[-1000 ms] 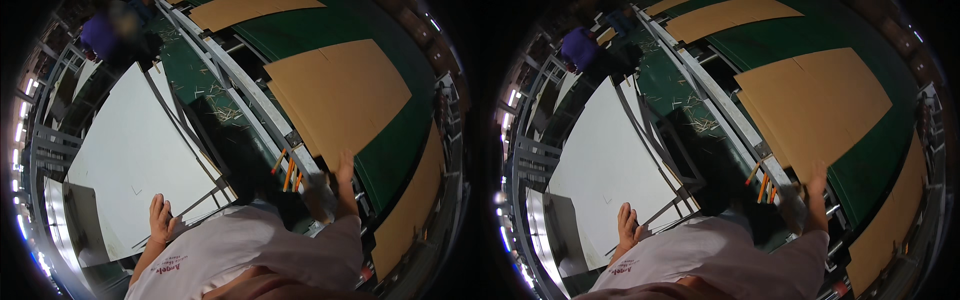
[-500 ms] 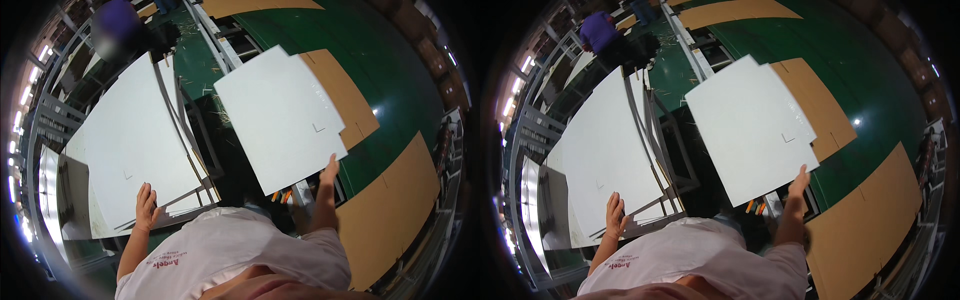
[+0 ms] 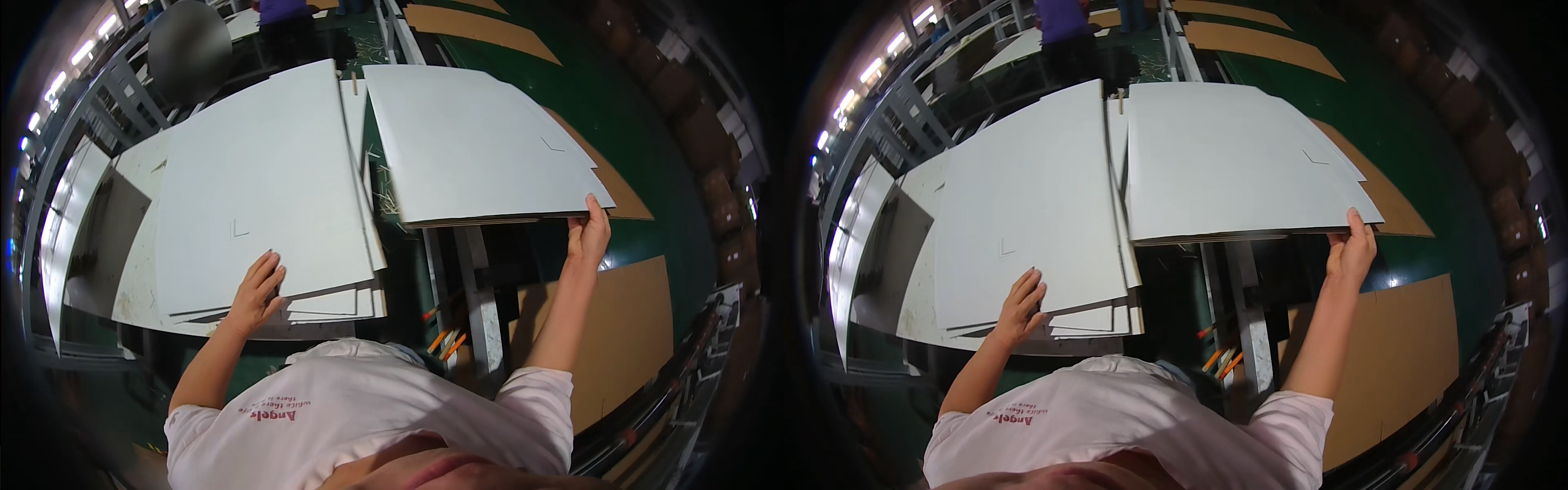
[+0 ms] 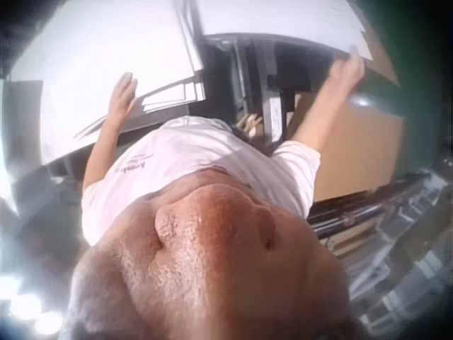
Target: The person repeatedly picks up white rectangular panels and brown cardboard pieces from a conveyor belt and stacks them on a nearby surface. The person handles the items one at a time, placing each piece on top of the previous one.
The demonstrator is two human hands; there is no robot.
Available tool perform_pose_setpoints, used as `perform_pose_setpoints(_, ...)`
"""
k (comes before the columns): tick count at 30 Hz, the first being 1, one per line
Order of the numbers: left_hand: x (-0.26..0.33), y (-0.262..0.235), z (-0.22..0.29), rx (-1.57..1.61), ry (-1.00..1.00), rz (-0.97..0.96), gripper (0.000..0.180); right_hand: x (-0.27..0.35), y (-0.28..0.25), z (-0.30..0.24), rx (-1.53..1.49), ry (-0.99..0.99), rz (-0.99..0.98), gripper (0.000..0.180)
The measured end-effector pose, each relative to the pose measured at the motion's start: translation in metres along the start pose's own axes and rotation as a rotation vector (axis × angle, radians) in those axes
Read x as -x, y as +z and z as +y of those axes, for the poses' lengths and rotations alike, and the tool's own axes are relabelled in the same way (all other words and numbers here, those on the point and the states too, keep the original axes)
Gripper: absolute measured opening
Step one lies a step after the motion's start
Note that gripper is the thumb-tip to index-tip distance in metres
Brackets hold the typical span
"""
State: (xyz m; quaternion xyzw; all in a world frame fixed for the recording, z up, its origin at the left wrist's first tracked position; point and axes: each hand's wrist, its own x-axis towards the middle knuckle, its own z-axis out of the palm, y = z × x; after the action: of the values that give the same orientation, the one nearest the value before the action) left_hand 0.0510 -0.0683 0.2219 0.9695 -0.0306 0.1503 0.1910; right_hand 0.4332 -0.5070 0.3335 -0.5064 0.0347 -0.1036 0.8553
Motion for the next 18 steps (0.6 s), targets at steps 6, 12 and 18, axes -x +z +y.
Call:
perform_pose_setpoints(6, 0.005, 0.000, -0.004, 0.004, 0.015, 0.037, 0.060, 0.090, 0.058, -0.025, 0.002, -0.187, -0.056, 0.023)
perform_pose_setpoints(12, 0.006, 0.002, -0.004, 0.036, -0.001, 0.073, 0.041, 0.216, 0.141, -0.009, -0.010, -0.253, -0.028, 0.016)
perform_pose_setpoints(18, 0.006, 0.024, -0.002, 0.130, -0.245, 0.002, 0.024, 0.346, 0.163, 0.111, 0.221, 0.034, -0.241, 0.018)
